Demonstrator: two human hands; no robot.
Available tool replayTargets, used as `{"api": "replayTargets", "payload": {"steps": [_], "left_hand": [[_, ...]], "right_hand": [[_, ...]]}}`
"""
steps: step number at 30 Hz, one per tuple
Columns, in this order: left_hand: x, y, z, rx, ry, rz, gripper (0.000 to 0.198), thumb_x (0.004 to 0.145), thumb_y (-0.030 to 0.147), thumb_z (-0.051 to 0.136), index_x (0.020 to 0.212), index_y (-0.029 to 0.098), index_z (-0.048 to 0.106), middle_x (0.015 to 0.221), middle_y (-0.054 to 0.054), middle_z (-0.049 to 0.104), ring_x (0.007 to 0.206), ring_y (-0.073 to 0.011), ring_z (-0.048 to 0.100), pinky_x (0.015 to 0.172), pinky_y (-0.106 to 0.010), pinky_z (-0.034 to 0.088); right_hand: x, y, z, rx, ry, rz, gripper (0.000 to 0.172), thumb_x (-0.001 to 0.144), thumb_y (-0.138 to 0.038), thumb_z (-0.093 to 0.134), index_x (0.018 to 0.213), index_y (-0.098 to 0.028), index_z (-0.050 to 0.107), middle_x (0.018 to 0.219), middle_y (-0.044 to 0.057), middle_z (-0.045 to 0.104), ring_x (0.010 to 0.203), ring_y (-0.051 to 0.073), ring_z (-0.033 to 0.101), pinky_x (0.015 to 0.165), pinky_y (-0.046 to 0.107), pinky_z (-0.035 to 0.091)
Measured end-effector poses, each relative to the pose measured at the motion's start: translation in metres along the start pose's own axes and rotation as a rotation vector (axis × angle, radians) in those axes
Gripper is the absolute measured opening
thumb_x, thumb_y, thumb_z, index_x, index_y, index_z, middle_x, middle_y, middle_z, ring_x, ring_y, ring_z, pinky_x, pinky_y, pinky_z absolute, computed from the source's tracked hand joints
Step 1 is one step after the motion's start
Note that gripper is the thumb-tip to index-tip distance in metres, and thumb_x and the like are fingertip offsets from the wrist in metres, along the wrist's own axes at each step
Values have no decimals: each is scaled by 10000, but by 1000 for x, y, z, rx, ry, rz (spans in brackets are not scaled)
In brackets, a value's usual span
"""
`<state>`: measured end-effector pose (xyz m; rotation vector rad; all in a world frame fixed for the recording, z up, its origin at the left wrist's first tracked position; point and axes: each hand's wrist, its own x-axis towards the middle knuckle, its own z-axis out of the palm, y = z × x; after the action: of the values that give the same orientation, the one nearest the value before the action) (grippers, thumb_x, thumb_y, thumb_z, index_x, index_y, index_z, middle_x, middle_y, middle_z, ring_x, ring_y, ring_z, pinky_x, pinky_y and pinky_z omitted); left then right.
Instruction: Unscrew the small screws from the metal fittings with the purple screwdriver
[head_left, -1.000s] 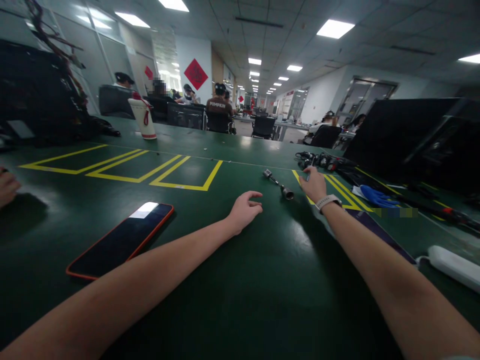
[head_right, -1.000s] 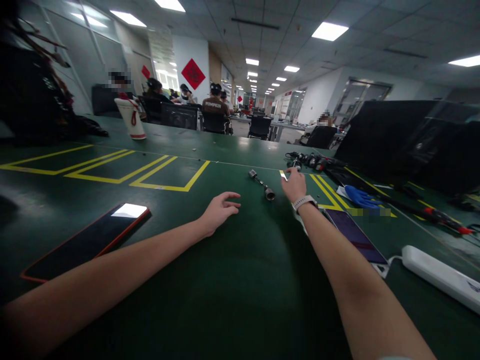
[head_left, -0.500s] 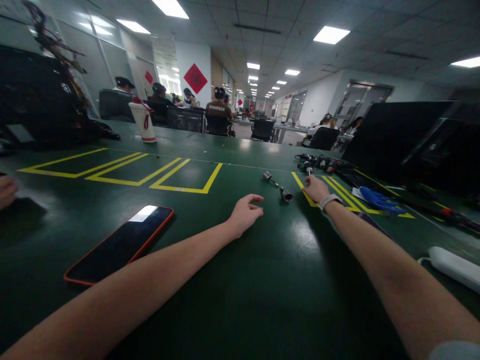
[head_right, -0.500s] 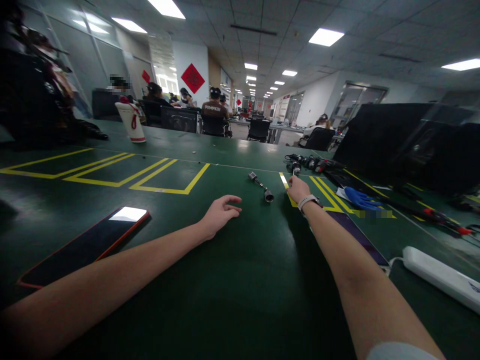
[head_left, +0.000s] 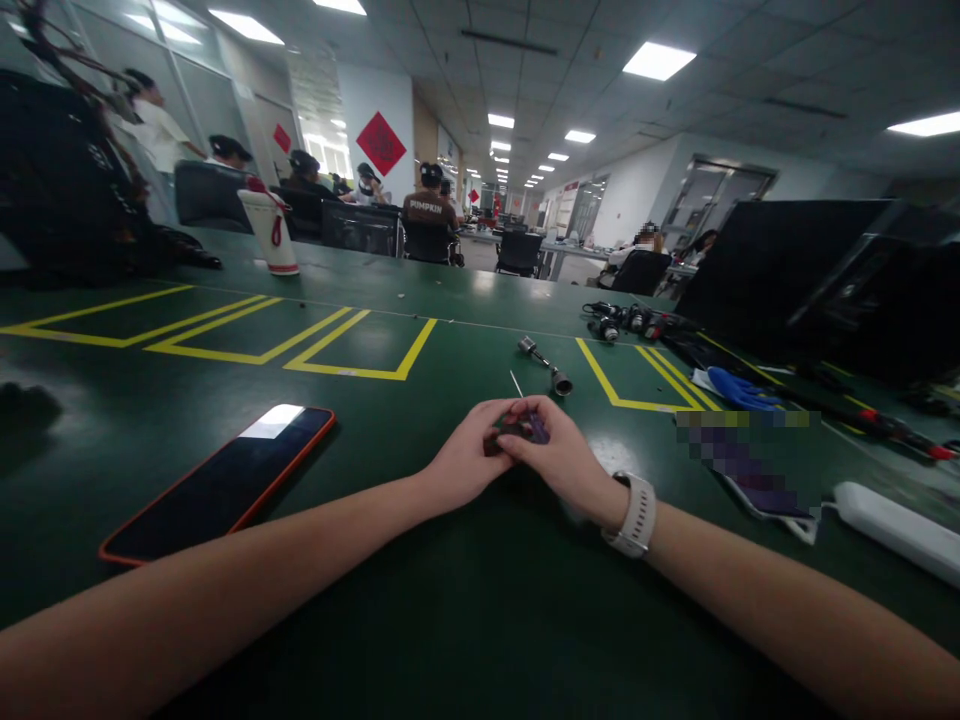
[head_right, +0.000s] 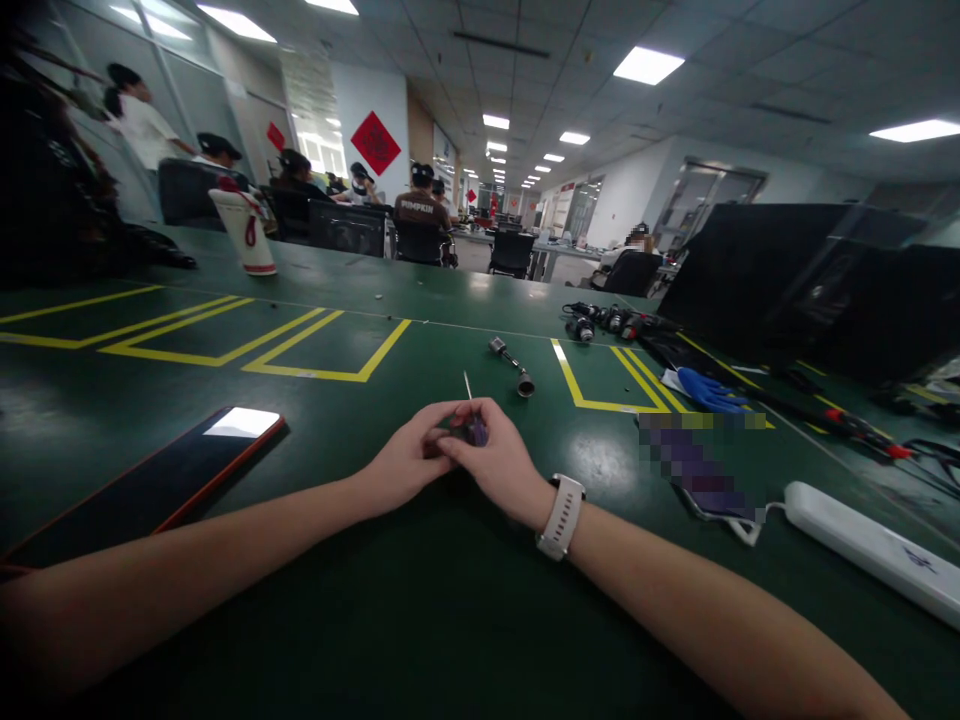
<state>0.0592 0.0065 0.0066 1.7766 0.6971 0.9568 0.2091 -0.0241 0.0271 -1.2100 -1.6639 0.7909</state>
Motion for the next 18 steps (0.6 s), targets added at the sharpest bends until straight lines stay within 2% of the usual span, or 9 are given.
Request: {"api": "replayTargets", "payload": {"steps": [2,5,9,11,13,16,18], "left_hand": [[-7,4,-6,-16,17,-56,492,708,54,600,1180,183,545,1271,-108,531,1118,-231,559,955,-415,461],[-13,11,-12,-118,18,-181,482,735,63,594,1200,179,543,1146,-71,642,1046,-204,613,951,-407,465],[-13,18,-12,-230,97,-292,466,735,-14,555,1162,171,582,1121,-53,677,1037,-174,623,948,-372,466],[-12,22,-11,-219,146,-347,434,728,-52,537,1102,152,618,1101,-59,687,1037,-168,622,945,-359,467],[-12,27,-11,-190,183,-395,387,736,-61,532,1050,137,643,1068,-64,697,1006,-161,633,945,-346,467],[-13,32,-15,-185,203,-462,371,755,-47,540,1051,147,650,1058,-63,697,963,-157,645,940,-346,471],[-16,32,-20,-205,197,-505,400,763,-38,544,1097,165,635,1062,-64,695,952,-161,648,937,-359,474]], "right_hand": [[-5,-4,5,33,-76,19,249,772,-258,628,993,-205,526,987,31,592,896,174,575,805,353,475],[-7,-6,7,-18,-156,-24,202,817,-265,575,1010,-230,525,1017,26,586,911,178,567,803,359,467],[-7,-3,2,-198,-141,-123,127,842,-256,540,968,-241,551,949,16,622,828,170,589,740,337,476],[2,3,-8,-321,-50,-122,139,862,-273,513,984,-235,566,913,15,642,784,161,606,704,311,485],[21,13,-28,-482,129,-51,184,880,-285,488,1037,-227,564,949,25,648,803,158,619,718,293,494],[59,35,-74,-625,357,84,284,906,-220,434,1174,-141,487,1089,112,602,957,204,591,822,346,477],[83,51,-106,-726,447,193,326,907,-227,464,1214,-117,467,1162,143,562,1015,230,571,852,399,474]]}}
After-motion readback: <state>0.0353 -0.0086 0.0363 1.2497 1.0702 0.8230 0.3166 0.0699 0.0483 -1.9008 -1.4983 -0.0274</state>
